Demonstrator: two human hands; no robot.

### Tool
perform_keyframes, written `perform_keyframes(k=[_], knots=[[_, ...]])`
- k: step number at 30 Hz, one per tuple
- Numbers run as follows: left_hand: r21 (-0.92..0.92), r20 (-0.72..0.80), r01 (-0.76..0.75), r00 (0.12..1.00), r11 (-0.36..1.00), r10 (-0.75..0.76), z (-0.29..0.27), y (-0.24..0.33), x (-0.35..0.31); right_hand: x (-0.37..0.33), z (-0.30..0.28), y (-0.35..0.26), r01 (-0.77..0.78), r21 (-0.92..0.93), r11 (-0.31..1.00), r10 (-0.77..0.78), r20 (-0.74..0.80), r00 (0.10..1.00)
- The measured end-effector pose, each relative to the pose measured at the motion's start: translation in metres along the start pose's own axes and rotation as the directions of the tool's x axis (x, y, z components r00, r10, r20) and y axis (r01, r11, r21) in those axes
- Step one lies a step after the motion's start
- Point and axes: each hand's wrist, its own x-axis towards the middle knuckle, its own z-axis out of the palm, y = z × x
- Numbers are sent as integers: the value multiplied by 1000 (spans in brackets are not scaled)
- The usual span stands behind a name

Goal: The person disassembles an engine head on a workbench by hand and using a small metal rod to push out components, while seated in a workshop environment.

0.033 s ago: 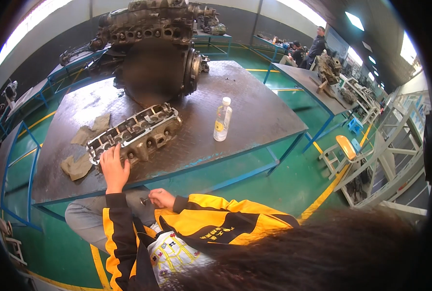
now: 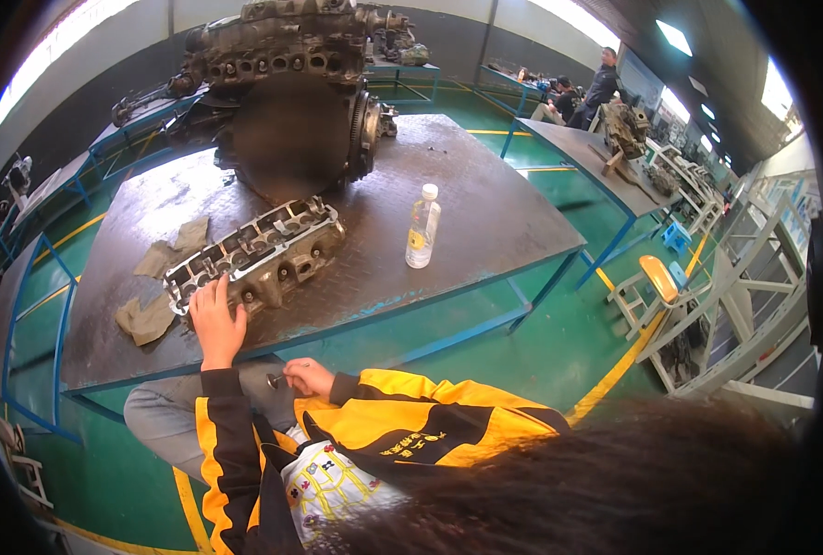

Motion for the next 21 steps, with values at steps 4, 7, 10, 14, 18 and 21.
perform_keyframes(k=[4, 7, 10, 14, 18, 21], knots=[[1, 17, 3, 1000, 1000, -3, 0, 0, 0, -6, -3, -6, 83, -88, 993, -91, -80, 993], [7, 16, 1, 1000, 1000, -1, 0, 0, 1, -10, -3, -7, 81, -82, 993, -93, -147, 985], [-4, 28, -2, 1000, 1000, 2, 0, 2, 1, -15, -1, -7, 110, 9, 994, -106, -202, 974], [2, 3, -1, 1000, 1000, 1, 0, 5, 2, -15, 5, 0, 20, 8, 1000, -19, -131, 991], [0, 2, -6, 1000, 1000, 6, 0, 3, 3, -16, 7, 0, 13, -1, 1000, -13, 100, 995], [-5, 6, -6, 1000, 1000, 6, 0, 5, 2, -17, 7, -3, 59, -26, 998, -60, -23, 998]])
